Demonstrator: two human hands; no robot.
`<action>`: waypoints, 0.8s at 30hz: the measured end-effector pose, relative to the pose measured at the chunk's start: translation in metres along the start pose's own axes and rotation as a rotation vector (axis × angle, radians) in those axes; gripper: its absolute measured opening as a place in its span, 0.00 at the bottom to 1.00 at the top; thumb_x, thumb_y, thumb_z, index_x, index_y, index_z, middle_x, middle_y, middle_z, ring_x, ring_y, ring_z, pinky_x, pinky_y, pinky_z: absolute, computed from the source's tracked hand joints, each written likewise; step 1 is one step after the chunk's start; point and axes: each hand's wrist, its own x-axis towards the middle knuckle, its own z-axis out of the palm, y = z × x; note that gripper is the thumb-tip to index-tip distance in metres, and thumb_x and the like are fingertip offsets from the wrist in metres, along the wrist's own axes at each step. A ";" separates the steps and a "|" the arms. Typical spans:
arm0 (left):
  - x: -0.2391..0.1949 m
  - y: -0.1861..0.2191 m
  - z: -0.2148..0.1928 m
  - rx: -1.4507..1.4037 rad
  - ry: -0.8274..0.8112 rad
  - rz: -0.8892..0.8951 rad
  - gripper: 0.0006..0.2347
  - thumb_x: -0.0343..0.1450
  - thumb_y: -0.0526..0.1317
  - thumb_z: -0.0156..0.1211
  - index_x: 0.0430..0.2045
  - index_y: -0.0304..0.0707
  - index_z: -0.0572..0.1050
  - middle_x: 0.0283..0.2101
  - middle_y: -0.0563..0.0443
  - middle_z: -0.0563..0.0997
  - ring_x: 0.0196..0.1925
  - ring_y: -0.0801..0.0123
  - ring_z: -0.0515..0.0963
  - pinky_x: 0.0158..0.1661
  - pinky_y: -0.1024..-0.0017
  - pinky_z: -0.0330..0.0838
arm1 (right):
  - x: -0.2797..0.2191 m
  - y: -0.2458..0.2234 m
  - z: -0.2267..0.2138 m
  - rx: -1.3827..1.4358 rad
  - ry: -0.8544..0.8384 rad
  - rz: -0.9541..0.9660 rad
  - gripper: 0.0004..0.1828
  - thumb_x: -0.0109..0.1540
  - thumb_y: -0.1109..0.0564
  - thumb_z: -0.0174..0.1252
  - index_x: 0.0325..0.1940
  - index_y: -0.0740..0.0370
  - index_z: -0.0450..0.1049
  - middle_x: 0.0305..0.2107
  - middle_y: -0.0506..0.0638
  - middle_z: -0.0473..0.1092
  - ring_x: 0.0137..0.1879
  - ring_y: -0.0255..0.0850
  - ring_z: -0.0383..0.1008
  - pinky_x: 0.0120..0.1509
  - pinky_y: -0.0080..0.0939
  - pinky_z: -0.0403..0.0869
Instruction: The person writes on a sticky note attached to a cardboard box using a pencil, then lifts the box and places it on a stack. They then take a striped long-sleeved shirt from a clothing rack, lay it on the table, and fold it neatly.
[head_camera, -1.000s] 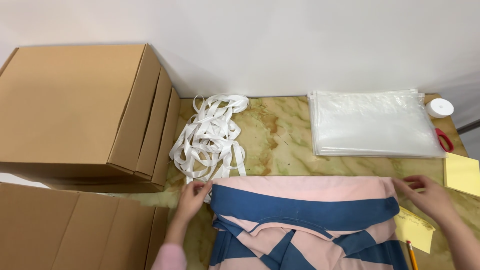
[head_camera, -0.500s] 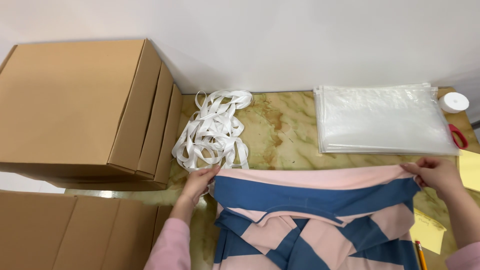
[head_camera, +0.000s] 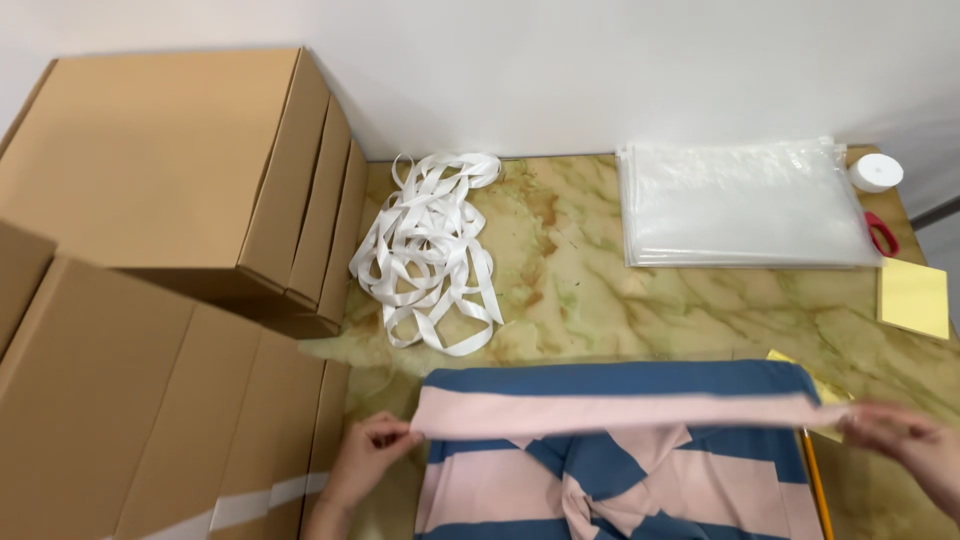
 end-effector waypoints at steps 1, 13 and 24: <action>-0.008 -0.004 0.005 -0.002 0.003 -0.001 0.04 0.65 0.35 0.78 0.28 0.35 0.94 0.27 0.56 0.81 0.30 0.74 0.75 0.33 0.79 0.65 | -0.005 0.010 -0.005 -0.002 -0.003 -0.001 0.15 0.63 0.71 0.64 0.52 0.85 0.81 0.41 0.75 0.79 0.47 0.60 0.78 0.60 0.57 0.76; 0.059 0.061 0.067 0.513 0.083 0.347 0.15 0.68 0.45 0.71 0.47 0.47 0.81 0.54 0.51 0.80 0.58 0.57 0.77 0.59 0.59 0.69 | 0.002 -0.104 0.103 -0.757 -0.170 -0.194 0.40 0.48 0.47 0.78 0.65 0.41 0.79 0.68 0.43 0.71 0.75 0.41 0.67 0.80 0.46 0.63; 0.066 0.030 0.098 1.101 -0.099 0.529 0.19 0.62 0.41 0.74 0.46 0.50 0.77 0.47 0.51 0.77 0.52 0.49 0.76 0.49 0.50 0.72 | -0.002 -0.082 0.131 -1.345 -0.345 -0.556 0.24 0.51 0.48 0.72 0.44 0.43 0.65 0.45 0.43 0.70 0.47 0.49 0.78 0.43 0.53 0.74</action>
